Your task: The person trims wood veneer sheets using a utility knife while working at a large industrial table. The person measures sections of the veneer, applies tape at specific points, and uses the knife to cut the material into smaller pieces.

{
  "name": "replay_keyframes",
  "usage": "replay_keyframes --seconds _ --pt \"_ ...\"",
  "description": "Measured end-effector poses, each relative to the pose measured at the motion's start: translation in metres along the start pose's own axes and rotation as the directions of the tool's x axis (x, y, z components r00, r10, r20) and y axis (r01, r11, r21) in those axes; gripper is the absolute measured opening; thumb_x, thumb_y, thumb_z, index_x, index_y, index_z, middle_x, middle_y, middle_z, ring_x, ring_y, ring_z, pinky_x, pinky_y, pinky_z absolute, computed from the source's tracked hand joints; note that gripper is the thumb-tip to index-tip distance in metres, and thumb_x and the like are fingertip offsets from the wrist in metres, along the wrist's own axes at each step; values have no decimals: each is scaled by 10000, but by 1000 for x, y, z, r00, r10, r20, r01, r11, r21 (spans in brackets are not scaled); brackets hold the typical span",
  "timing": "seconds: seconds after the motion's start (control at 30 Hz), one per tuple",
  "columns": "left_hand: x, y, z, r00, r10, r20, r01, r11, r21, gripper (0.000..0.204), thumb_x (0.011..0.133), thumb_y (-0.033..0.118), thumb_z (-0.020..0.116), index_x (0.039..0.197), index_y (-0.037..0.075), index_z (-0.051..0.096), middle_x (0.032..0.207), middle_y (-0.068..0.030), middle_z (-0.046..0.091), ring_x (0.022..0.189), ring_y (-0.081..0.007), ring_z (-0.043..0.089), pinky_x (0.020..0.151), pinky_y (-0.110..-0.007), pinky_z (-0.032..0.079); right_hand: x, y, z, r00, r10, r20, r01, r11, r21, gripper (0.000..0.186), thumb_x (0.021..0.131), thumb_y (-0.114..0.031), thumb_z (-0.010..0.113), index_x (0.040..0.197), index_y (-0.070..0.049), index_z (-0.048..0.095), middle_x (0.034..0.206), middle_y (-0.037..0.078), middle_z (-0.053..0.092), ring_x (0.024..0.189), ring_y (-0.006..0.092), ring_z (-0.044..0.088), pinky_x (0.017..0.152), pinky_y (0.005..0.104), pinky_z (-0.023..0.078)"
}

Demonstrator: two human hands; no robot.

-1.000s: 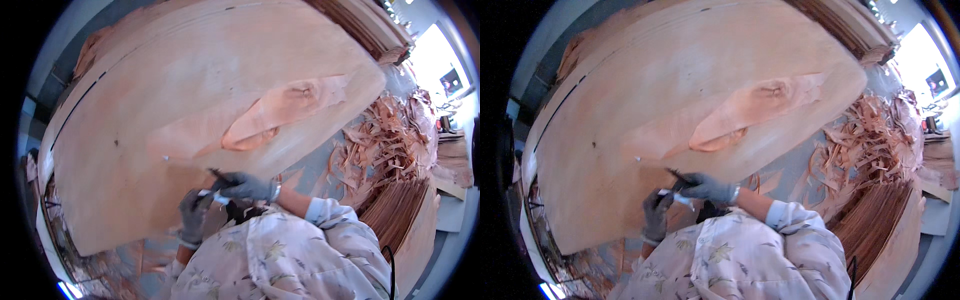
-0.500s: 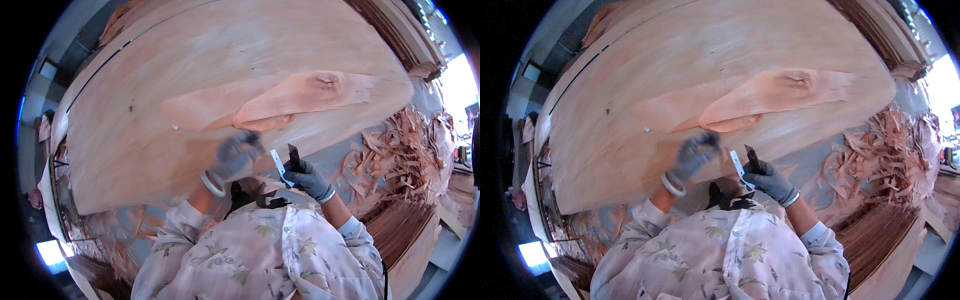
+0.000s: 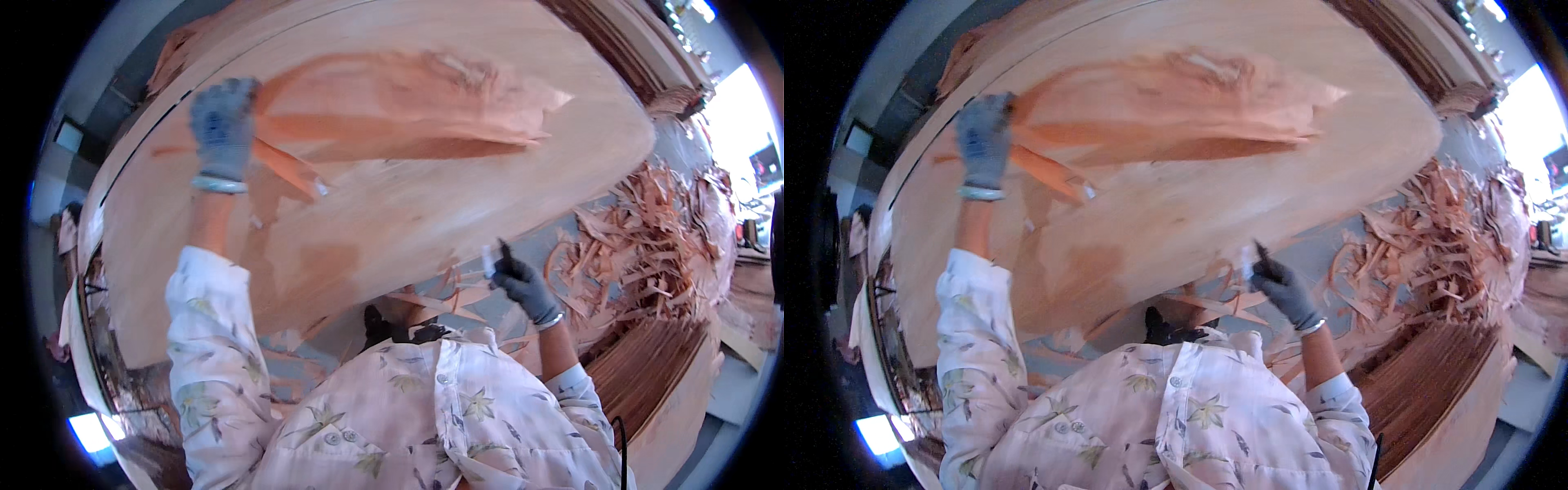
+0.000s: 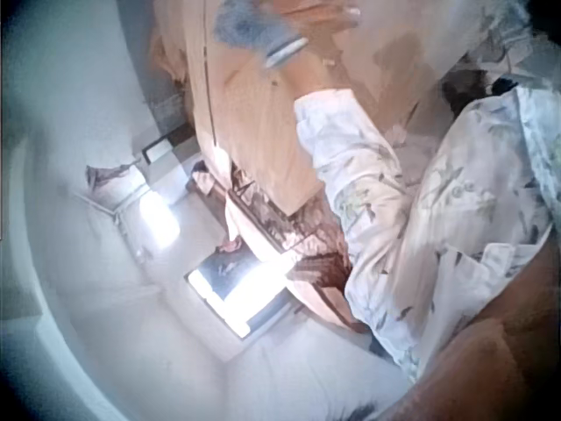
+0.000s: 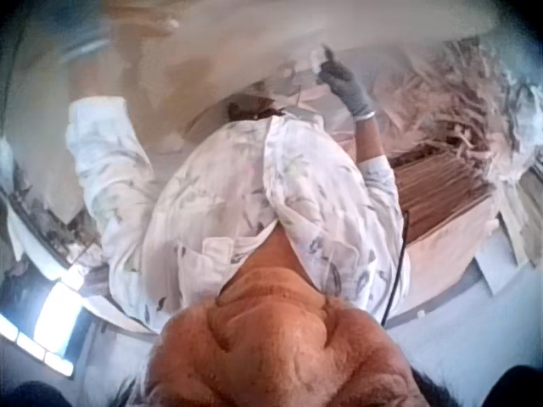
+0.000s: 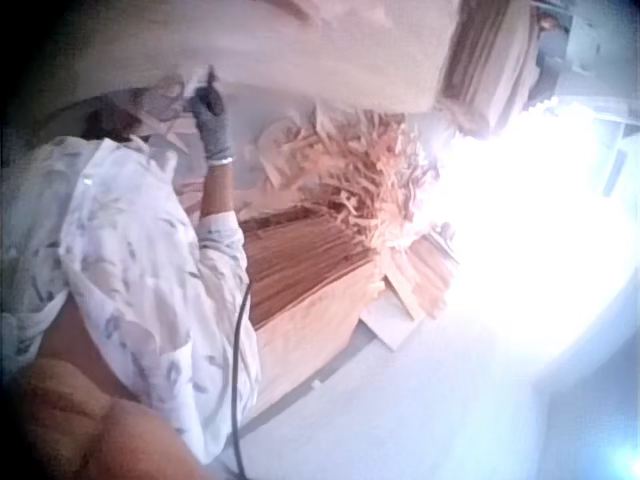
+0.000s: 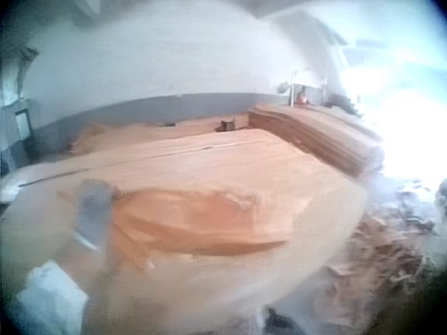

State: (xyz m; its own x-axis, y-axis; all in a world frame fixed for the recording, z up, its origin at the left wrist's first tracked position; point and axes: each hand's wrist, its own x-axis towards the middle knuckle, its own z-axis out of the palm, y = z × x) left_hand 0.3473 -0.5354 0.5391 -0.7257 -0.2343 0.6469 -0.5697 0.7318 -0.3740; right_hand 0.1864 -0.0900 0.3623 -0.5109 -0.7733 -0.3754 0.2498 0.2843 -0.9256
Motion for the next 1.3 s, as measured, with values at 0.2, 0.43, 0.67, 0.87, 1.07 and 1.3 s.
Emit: replay_keyframes --seconds 0.2,0.43,0.67,0.87,1.07,1.3 --pt "-85 -72 -69 980 105 -170 -60 966 252 206 726 55 600 918 129 615 912 -32 611 918 -218 567 943 -431 390 29 -7 -44 977 8 -214 -14 1000 -25 249 841 -83 611 1068 14 579 897 43 628 745 106 580 677 247 478" --pt "-267 -84 -7 910 -127 394 87 989 118 232 682 45 580 900 123 596 869 -43 594 885 -208 554 965 -433 359 73 -35 -24 986 -56 -154 44 996 -81 202 851 -92 588 1027 7 593 825 28 615 697 91 568 637 238 470" --pt "-310 -73 20 819 -143 555 195 980 -36 297 740 97 520 1030 123 578 988 -63 586 939 -224 537 950 -421 350 112 -51 -9 993 -37 -112 14 979 -202 206 849 -133 583 1005 3 591 769 26 602 646 83 545 595 221 441" --pt "-345 -70 32 801 -107 589 231 963 -139 401 741 99 497 1138 113 546 1131 -80 545 1038 -246 508 941 -421 357 155 -45 1 992 -55 -116 25 969 -245 183 839 -122 585 988 -16 590 729 27 598 606 98 547 548 234 433" --pt "-339 -80 25 774 -101 625 263 949 -173 406 727 87 509 1130 106 548 1147 -77 536 1063 -250 498 951 -431 354 185 -43 17 992 53 -119 -78 973 -219 174 811 -131 618 943 -19 595 727 16 595 617 115 558 552 258 452" --pt "-331 -78 12 775 -206 598 331 938 -106 472 689 108 572 1159 112 528 1182 -87 513 1114 -252 466 1000 -456 306 204 -26 29 972 -203 -121 -21 435 -900 270 689 -174 705 833 -6 552 716 169 607 652 337 588 596 375 458"
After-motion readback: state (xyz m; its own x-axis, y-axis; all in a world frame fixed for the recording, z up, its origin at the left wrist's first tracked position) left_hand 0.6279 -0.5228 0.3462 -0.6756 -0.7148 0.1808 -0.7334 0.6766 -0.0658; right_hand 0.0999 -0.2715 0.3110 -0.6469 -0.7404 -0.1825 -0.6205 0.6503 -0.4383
